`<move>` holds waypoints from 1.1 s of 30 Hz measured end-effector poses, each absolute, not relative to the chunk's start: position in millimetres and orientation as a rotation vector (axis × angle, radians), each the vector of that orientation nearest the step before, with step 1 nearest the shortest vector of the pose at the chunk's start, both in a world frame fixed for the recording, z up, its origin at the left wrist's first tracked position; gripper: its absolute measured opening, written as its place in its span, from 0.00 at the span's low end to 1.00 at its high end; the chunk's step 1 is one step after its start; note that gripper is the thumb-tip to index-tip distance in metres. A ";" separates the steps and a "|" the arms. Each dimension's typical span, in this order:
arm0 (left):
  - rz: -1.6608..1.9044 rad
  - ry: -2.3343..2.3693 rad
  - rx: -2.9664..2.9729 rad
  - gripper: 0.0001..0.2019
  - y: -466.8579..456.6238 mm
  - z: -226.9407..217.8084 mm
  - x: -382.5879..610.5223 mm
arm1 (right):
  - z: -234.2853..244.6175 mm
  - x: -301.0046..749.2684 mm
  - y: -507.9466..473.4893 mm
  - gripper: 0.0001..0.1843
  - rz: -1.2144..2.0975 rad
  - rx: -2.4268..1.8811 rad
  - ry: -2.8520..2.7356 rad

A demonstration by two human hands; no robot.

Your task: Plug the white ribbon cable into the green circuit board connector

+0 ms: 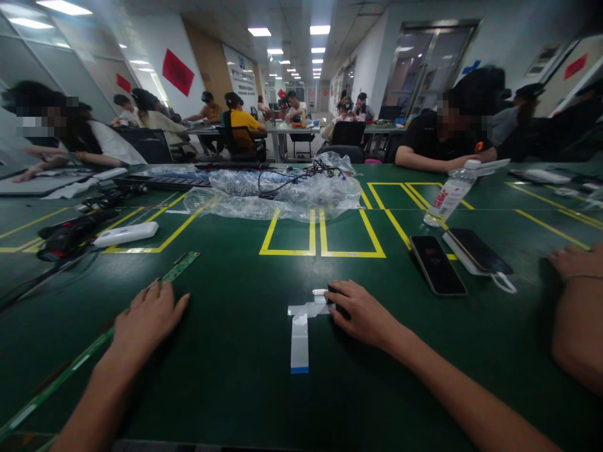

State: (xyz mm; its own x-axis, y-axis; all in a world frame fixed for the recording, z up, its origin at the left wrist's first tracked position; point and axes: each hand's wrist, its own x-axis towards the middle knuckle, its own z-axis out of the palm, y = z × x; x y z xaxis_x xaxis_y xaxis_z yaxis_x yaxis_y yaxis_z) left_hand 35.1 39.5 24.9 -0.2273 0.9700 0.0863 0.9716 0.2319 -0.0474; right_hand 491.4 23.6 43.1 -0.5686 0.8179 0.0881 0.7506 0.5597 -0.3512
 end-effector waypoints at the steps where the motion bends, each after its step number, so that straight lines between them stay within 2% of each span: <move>1: 0.016 -2.449 -1.820 0.33 35.4 18.7 21.1 | 43.2 491.4 23.4 0.23 0.406 -1.308 -2.555; 5: 0.043 -2.400 -1.848 0.33 21.0 -6.7 -4.0 | 41.9 490.7 23.2 0.23 0.405 -1.303 -2.548; 10: 0.033 -2.158 -2.089 0.36 9.2 -22.5 26.7 | 41.0 490.3 22.5 0.22 0.399 -1.302 -2.544; 22: 0.012 -1.551 -2.770 0.25 38.9 32.5 215.5 | 39.6 483.0 21.8 0.21 0.361 -1.206 -2.530; 27: -0.119 -1.325 -2.870 0.23 52.2 27.9 247.7 | 35.2 484.1 23.1 0.22 0.359 -1.195 -2.531; 33: -0.433 -1.356 -2.967 0.15 53.1 31.4 247.8 | 33.1 482.4 23.3 0.24 0.405 -1.193 -2.527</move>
